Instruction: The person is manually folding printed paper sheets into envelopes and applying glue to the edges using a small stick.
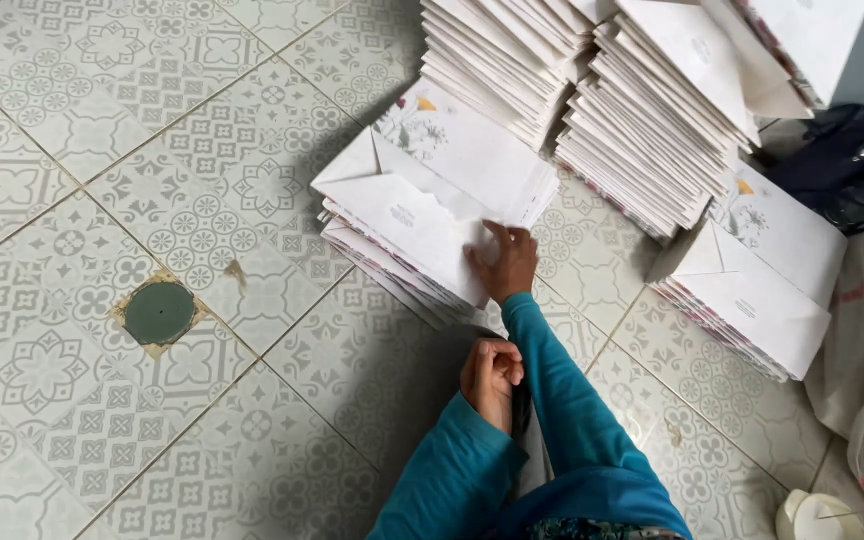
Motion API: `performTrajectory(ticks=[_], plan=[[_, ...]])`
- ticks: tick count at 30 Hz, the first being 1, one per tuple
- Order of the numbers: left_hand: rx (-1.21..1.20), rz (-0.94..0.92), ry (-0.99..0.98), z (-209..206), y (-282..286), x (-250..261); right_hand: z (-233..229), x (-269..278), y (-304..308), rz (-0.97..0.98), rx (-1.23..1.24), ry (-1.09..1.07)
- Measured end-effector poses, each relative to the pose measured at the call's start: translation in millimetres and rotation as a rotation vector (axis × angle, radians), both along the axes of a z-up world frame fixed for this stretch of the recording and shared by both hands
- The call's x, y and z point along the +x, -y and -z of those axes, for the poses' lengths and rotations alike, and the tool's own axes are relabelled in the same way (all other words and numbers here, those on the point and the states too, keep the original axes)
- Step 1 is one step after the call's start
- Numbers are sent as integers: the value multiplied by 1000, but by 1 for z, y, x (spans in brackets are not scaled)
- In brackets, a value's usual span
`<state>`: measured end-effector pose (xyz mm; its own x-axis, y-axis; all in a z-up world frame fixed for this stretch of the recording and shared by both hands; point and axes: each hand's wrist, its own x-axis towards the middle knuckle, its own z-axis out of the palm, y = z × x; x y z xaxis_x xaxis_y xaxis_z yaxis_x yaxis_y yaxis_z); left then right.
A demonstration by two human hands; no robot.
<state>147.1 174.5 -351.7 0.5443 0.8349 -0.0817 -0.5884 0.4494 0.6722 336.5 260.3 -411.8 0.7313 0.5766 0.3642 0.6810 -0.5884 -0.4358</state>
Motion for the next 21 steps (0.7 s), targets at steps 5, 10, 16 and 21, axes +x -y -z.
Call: performTrajectory(ticks=[5,10,16,21], plan=[[-56,62,106,7,-8,-3,5,16,-35,117,-97,-200],[-159,152,194,16,-6,-2,-7,25,-36,126,-79,-326],[-160,149,152,20,-6,-2,-21,30,-30,171,39,-754],[-89,96,211,20,-4,-3,-75,9,4,-217,676,-643]])
